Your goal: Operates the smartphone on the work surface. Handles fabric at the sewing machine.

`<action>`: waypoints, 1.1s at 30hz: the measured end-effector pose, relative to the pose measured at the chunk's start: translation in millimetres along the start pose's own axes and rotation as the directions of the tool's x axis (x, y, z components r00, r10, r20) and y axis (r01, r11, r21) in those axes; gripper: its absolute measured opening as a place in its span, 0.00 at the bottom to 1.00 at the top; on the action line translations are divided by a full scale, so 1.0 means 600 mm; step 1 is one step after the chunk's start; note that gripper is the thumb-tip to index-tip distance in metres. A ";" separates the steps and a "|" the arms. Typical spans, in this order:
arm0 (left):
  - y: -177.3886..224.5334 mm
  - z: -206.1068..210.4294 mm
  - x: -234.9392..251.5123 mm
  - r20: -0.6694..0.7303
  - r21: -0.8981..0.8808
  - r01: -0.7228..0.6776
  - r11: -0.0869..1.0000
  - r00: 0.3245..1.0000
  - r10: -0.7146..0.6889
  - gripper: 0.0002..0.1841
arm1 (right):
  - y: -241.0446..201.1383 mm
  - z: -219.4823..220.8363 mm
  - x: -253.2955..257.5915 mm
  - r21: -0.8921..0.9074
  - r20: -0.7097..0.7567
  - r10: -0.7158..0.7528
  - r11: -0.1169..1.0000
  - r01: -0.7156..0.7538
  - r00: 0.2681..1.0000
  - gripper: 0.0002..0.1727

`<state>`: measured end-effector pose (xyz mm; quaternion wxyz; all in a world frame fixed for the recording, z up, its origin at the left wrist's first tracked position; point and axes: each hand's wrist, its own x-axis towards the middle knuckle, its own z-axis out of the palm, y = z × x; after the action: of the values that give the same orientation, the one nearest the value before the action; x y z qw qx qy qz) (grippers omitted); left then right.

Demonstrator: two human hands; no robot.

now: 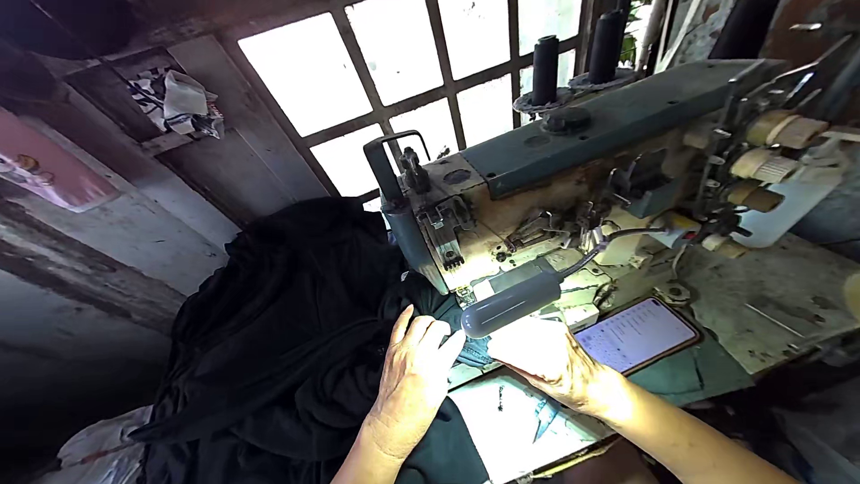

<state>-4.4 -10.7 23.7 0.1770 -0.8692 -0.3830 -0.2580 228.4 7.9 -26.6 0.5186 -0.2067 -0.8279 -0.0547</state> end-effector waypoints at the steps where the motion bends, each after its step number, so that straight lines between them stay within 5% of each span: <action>1: 0.000 0.001 0.003 -0.005 0.021 0.007 1.000 1.000 -0.007 0.18 | -0.001 0.000 0.002 -0.010 0.002 0.005 1.000 -0.005 1.000 0.11; 11: -0.017 0.018 0.043 0.075 0.069 0.166 0.984 0.982 -0.171 0.12 | -0.032 0.014 0.027 -0.347 0.122 0.060 0.938 -0.014 0.991 0.09; 14: -0.017 0.023 0.034 0.029 0.054 0.171 0.984 0.984 -0.173 0.14 | -0.044 0.005 0.016 -0.296 0.097 0.068 0.954 -0.036 0.993 0.11; 19: -0.020 0.012 0.008 -0.016 -0.255 0.097 0.962 0.994 -0.104 0.14 | -0.047 -0.031 -0.027 -0.148 0.034 0.121 0.982 -0.114 0.992 0.12; 24: -0.013 0.027 0.013 -0.016 -0.243 0.175 0.954 0.983 -0.184 0.14 | -0.005 -0.136 -0.028 -0.120 -0.305 0.266 0.942 -0.314 0.914 0.10; 28: -0.013 0.029 0.024 0.036 -0.293 0.269 0.918 0.962 -0.270 0.11 | 0.057 -0.262 -0.019 -0.051 -0.588 0.295 0.916 -0.399 0.753 0.15; 33: -0.025 0.022 0.041 0.126 -0.294 0.298 0.908 0.954 -0.272 0.13 | 0.097 -0.334 -0.045 -0.085 -0.660 0.329 0.860 -0.503 0.675 0.22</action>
<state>2.4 19.9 29.5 -0.0170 -0.8305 -0.4675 -0.3023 429.2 -8.2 33.9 0.7296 -0.4270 -0.5233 -0.1072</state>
